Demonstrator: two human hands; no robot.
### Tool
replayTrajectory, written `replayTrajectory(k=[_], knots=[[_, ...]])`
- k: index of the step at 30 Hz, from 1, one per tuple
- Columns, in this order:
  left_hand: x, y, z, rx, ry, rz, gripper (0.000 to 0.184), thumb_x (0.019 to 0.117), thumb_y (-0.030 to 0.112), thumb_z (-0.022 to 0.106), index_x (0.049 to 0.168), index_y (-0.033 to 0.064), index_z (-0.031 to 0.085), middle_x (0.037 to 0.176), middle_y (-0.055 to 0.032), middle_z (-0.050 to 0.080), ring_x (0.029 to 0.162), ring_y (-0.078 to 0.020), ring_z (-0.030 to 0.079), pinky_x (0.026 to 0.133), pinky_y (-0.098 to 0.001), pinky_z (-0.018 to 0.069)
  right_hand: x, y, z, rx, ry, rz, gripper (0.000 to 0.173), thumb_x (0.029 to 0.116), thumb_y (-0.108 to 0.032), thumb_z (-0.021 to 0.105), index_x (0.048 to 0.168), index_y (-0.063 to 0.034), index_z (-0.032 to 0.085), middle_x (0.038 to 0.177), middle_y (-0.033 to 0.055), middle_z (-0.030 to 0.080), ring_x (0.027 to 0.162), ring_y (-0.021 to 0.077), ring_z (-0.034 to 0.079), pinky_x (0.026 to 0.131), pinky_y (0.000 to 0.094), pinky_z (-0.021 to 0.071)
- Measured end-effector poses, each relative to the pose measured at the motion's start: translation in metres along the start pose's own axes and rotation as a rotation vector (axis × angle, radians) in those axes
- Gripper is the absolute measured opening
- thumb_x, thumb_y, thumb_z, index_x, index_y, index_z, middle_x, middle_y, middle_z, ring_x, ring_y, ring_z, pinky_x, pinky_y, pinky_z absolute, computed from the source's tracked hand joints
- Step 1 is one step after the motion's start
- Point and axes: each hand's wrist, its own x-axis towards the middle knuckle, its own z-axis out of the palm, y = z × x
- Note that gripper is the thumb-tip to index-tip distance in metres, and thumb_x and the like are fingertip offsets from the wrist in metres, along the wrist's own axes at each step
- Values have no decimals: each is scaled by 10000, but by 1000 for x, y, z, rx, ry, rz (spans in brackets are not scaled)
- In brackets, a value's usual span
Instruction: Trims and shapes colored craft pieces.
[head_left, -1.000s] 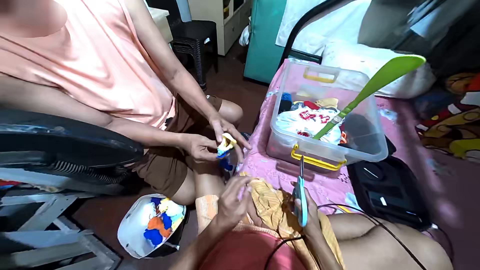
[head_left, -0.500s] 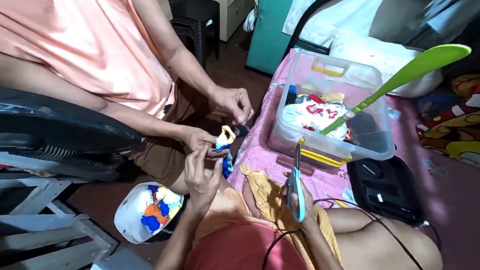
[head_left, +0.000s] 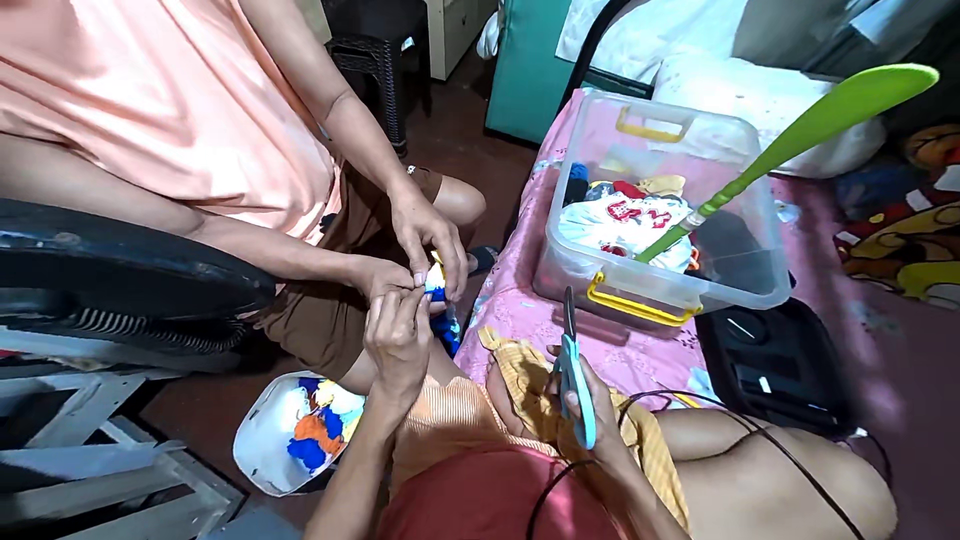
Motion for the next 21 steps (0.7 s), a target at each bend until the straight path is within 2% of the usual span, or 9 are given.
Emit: replayTrajectory(k=[3,6,9,12,15,17,19,21], knots=[[4,-3,-9,-137,-46,-23,201,964,148,640,929,12,783,885,-137,724,874,-246,690,836,-350,546,-2,0,0,7,-12,4,803,922,-640,602,1384,9,503,850,-71,652,687,2,594,636,189,527],[6,-2,-19,-337,-122,-141,198,984,133,608,957,-1,751,955,-97,729,951,-122,682,910,-256,532,-2,-5,0,87,-97,62,793,923,-656,592,1390,-20,510,834,-66,643,670,8,582,627,192,521],[6,1,-25,-546,-132,-276,155,982,64,574,974,-39,689,960,-57,711,896,-54,696,837,-223,591,2,-6,0,373,-309,167,751,914,-669,605,1416,-115,529,770,-71,647,615,20,581,592,207,517],[4,-3,-27,-638,-85,-308,131,970,27,548,978,-50,655,961,-35,706,912,-32,677,845,-214,573,9,-8,7,471,-473,249,730,910,-673,612,1424,-162,524,836,-91,641,668,-2,573,618,181,504],[4,-1,-31,-610,-58,-293,143,980,33,533,985,-50,650,970,-31,715,928,-13,680,856,-192,569,14,-9,15,498,-620,274,740,933,-635,605,1460,-130,482,935,-69,675,786,14,613,727,198,524],[3,-2,-31,-594,-51,-264,152,993,37,525,991,-54,647,973,-34,715,935,-21,680,866,-202,568,17,-7,20,527,-711,276,714,952,-606,596,1479,-142,471,990,-66,667,843,18,617,774,208,527],[3,-1,-30,-591,-37,-250,136,1002,29,530,989,-51,639,944,-22,722,883,-26,704,821,-214,604,21,-6,26,555,-767,299,731,946,-640,587,1472,-144,479,1008,-41,661,847,34,618,770,217,532],[2,0,-29,-580,-19,-255,133,997,24,535,987,-57,640,926,-23,720,863,-24,703,808,-211,603,25,-3,32,580,-784,348,754,922,-682,586,1460,-160,498,980,-37,677,812,35,629,734,212,538]])
